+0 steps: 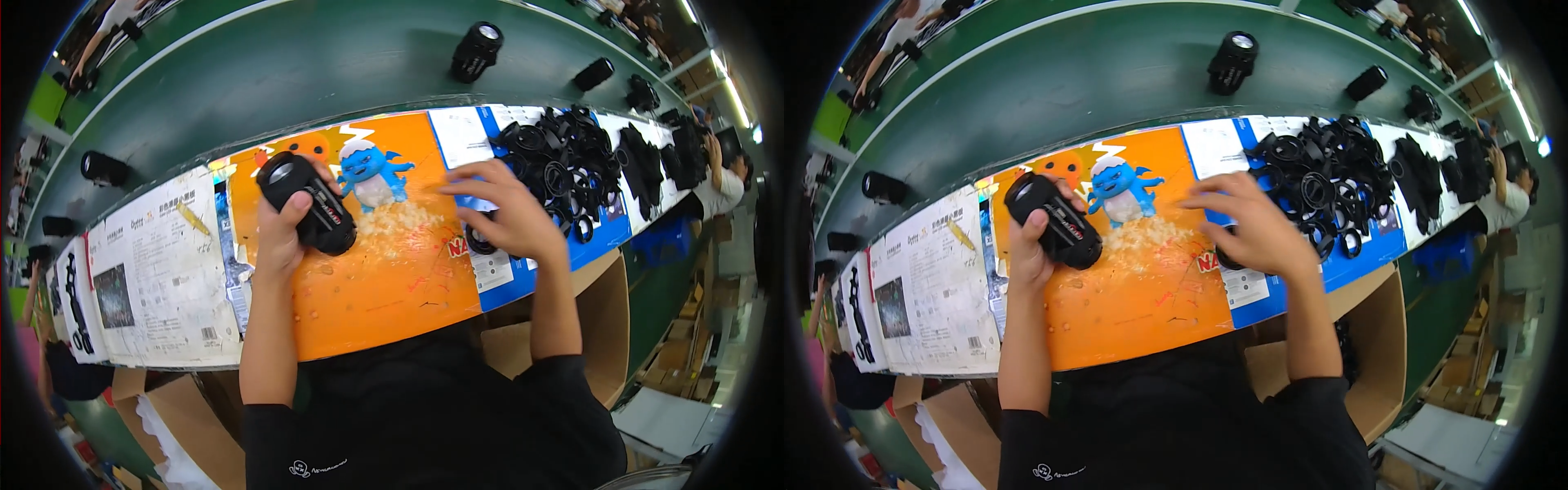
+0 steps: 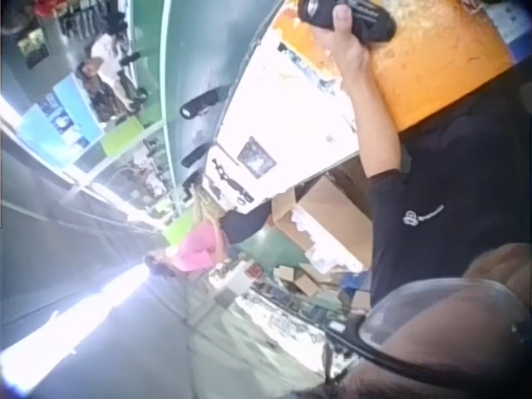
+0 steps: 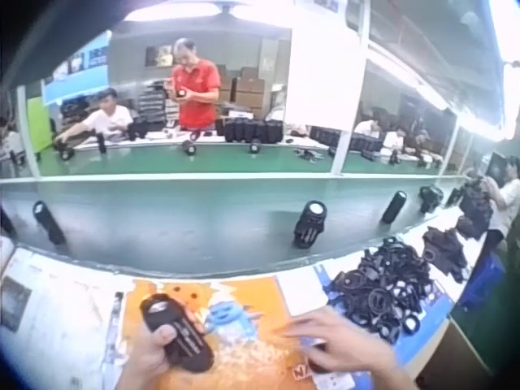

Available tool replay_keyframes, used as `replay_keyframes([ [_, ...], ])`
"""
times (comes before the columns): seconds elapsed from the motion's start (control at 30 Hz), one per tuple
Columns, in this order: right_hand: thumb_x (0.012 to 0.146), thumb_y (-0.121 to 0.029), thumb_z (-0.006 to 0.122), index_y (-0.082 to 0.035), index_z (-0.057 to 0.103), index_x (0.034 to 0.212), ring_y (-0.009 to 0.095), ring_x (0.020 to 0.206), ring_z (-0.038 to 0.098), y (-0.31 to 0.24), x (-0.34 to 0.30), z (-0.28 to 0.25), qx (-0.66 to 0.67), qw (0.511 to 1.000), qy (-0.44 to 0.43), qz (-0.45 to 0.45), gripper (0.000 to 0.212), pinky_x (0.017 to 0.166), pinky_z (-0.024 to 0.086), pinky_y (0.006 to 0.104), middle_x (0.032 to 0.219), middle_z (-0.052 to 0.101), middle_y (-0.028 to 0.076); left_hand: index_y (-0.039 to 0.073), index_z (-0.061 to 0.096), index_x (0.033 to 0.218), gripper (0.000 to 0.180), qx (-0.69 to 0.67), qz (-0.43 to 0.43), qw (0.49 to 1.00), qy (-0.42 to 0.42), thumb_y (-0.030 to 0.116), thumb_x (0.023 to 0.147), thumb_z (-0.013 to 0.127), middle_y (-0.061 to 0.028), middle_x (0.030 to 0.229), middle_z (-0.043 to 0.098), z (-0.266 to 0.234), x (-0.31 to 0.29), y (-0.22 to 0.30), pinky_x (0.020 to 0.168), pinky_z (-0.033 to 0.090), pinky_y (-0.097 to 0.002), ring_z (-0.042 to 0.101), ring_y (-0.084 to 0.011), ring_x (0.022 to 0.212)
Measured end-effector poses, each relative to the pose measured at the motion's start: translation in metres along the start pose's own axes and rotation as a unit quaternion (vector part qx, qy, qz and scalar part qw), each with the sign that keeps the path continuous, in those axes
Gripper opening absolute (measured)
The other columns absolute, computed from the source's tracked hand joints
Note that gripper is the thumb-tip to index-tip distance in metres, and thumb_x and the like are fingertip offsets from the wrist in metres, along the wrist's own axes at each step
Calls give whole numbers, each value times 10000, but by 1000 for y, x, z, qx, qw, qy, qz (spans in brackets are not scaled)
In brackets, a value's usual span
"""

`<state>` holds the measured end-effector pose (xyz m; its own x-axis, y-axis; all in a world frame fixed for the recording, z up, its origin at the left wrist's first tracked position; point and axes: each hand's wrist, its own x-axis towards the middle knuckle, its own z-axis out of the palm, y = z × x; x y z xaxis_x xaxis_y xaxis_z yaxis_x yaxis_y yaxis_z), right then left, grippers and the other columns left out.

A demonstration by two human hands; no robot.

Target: The person assembles electronic components and rubber rings into a black plastic casing by hand, taking the components from a cardboard box with foam packaging.

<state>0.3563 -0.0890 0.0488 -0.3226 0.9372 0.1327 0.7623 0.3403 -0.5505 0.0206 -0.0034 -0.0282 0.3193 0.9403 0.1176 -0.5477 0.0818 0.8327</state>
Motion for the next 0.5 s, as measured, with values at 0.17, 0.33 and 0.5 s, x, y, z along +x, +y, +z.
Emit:
replay_keyframes([
  [0.17,872,-126,879,-97,835,1173,328,1396,541,18,-23,-14,-151,981,-80,96,306,1203,440,459,1420,694,83,28,563,1441,933,-24,-17,999,-30,697,863,861,-102,1201,691,-12,11,-8,987,620,-403,737,-259,1103],
  [0.33,913,-89,857,-25,799,1072,252,1081,698,5,2,-17,-31,991,-59,115,181,1011,545,370,1123,786,76,15,632,1325,819,-32,-10,999,-33,659,878,868,-126,1176,729,-12,9,-5,906,658,-395,764,-259,1068],
  [0.5,995,-83,802,9,660,1138,274,771,760,-4,34,33,69,983,120,119,223,774,617,361,907,770,157,5,577,1405,760,-29,-29,999,-9,562,952,828,-163,1264,718,-10,2,5,893,665,-400,760,-284,1106],
])
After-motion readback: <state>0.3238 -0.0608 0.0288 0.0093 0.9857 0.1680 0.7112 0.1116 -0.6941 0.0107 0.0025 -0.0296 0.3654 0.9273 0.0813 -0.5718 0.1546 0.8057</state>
